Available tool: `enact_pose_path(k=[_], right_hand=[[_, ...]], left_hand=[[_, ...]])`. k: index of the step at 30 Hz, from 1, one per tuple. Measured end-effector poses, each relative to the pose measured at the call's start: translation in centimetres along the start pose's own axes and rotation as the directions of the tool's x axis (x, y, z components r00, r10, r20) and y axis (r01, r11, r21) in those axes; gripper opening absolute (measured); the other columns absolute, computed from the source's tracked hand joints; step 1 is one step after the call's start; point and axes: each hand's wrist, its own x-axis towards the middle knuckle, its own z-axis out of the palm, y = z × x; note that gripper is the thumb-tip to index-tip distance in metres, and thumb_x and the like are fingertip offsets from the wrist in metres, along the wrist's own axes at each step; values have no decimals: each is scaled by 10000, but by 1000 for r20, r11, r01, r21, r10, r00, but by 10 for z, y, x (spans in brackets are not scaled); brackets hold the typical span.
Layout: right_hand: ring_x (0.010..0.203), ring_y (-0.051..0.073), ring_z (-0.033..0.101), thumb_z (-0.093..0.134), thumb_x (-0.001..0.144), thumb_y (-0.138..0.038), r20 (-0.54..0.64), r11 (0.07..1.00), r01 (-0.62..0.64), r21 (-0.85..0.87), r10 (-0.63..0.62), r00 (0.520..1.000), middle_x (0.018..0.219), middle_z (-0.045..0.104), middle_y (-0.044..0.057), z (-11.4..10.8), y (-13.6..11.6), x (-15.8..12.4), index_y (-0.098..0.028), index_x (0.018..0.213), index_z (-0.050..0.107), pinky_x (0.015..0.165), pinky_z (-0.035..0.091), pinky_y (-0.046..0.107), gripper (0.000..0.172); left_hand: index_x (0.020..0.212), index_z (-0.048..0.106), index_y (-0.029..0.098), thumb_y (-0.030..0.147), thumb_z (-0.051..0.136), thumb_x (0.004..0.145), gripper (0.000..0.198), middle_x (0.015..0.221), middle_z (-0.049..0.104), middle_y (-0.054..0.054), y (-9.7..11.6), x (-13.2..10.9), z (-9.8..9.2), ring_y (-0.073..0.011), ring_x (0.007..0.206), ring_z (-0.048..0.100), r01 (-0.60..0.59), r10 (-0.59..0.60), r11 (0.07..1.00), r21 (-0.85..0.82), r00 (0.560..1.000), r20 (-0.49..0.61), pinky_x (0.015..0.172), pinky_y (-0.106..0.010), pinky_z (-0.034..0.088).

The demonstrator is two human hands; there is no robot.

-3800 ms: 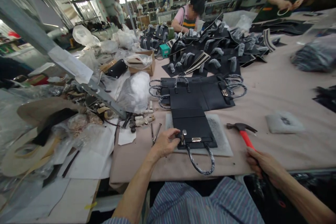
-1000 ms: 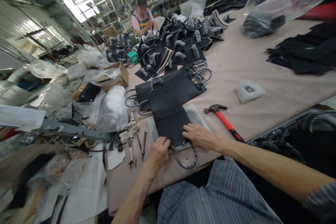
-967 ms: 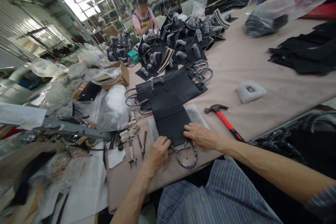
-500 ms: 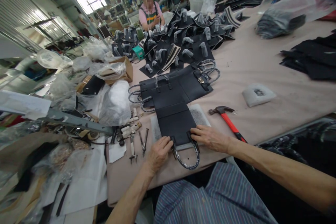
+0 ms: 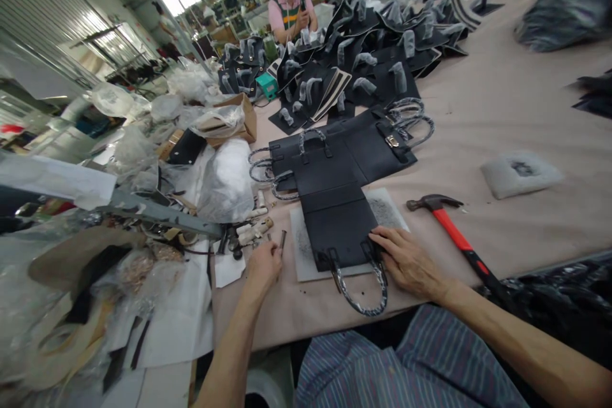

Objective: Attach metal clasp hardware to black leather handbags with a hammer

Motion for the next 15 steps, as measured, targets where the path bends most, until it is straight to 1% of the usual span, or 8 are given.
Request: enact_pose_path(k=[2,4,7,9,11,12,15], right_hand=[[1204,291,561,462,951,-172,-13,1000,3,-7,-4,1000,1344,596,130,2,2,1,-185,1346,574,1030,485,502,411],[1192,289,571,472,951,-193,-28,1000,11,-12,-11,1000,1329,609,122,4,4,1,-197,1318,597,1021,488,494,388],[1173,288,579,474,955,-210,-42,999,22,-27,-23,999,1319,615,123,6,6,1,-199,1291,616,1010,492,480,365],[1157,287,581,468,958,-208,-45,999,26,-40,-28,999,1316,612,128,7,6,0,-190,1286,617,1009,490,475,361],[1147,287,582,468,956,-203,-47,999,27,-46,-30,998,1315,609,130,7,6,0,-186,1285,621,1012,486,475,363],[1147,288,582,471,953,-202,-47,999,27,-46,-29,998,1316,607,129,7,6,0,-188,1288,622,1016,483,479,367],[1152,293,580,487,947,-201,-43,999,30,-41,-32,999,1321,604,126,9,7,0,-194,1304,616,1018,484,490,380]], left_hand=[[939,779,181,236,585,888,209,1007,779,-99,-9,10,-10,-261,1000,708,5,-5,1000,8,999,41,877,-326,512],[938,786,183,224,569,888,226,992,787,-88,-12,16,-14,-238,979,713,20,-21,1000,18,998,64,846,-299,505],[896,788,187,295,603,880,215,933,790,-83,-8,19,-11,-223,927,721,20,-22,1000,20,993,116,786,-276,500],[834,780,182,362,685,823,203,877,784,-90,-2,20,-7,-234,891,723,19,-23,1000,23,987,156,754,-276,496],[795,765,168,373,744,763,208,850,775,-107,4,23,-4,-250,883,723,32,-37,999,30,983,180,748,-285,495],[787,758,162,366,745,761,206,838,771,-112,5,25,-4,-251,880,722,40,-45,999,30,981,189,749,-286,495],[752,741,161,356,687,817,212,766,754,-96,3,31,-6,-227,833,720,52,-51,999,2,974,222,734,-275,493]])
